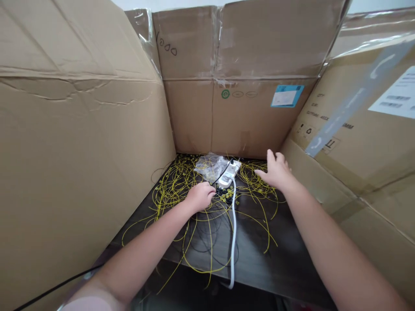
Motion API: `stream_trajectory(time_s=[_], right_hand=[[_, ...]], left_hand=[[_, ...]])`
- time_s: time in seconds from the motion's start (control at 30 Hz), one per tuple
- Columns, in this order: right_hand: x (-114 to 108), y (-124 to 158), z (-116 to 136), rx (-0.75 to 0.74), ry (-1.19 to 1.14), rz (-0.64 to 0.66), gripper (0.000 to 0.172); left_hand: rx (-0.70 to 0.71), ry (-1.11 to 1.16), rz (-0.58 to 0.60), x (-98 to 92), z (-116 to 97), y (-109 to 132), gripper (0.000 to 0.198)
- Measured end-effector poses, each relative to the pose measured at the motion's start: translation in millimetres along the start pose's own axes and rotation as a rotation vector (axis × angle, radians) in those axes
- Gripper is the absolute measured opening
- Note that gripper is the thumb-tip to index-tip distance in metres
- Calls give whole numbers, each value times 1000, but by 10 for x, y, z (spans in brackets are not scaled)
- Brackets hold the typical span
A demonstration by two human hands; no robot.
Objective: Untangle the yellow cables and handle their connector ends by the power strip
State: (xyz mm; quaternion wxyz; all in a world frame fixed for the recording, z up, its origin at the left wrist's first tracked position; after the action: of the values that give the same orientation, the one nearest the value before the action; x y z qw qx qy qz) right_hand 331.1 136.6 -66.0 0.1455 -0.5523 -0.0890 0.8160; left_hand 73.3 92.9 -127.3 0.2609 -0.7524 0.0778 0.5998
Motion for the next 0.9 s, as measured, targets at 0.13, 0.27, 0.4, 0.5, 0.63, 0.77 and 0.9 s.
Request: stream_trajectory(time_s=[0.13,0.27,0.4,0.5,0.63,0.77,0.9], right_hand=[[7,405,-9,-152,-133,100,104],[60,777,-92,-209,-324,309,108],[79,953,-45,-249,-756,312,92],[168,925,-42,-193,-1012,137,68],[383,876,-127,-46,-1021,-35,46],[453,877,-194,-71,-894,-123,37],[435,883,-225,-104,-826,-178,34]], left_hand=[[46,-49,38,42,15,-12,20],[72,-70,57,102,-5,-38,18],[88,-90,84,175,-41,-82,18],[99,-105,84,208,-77,-147,20],[116,-118,77,247,-126,-271,22],[102,-141,109,315,-152,-372,21],[106,-168,137,352,-191,-381,21]])
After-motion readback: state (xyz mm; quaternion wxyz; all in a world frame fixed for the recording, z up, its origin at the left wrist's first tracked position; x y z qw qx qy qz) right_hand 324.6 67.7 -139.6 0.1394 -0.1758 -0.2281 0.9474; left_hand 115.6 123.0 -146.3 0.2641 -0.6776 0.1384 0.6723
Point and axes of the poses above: each hand's wrist, its own y-axis away from the middle knuckle, its own x-axis out of the palm, z = x × y, the point moved 6 cm from there along -y, towards the middle knuckle, and after that the axes turned 13 degrees about -y, right-handed, at the moved point
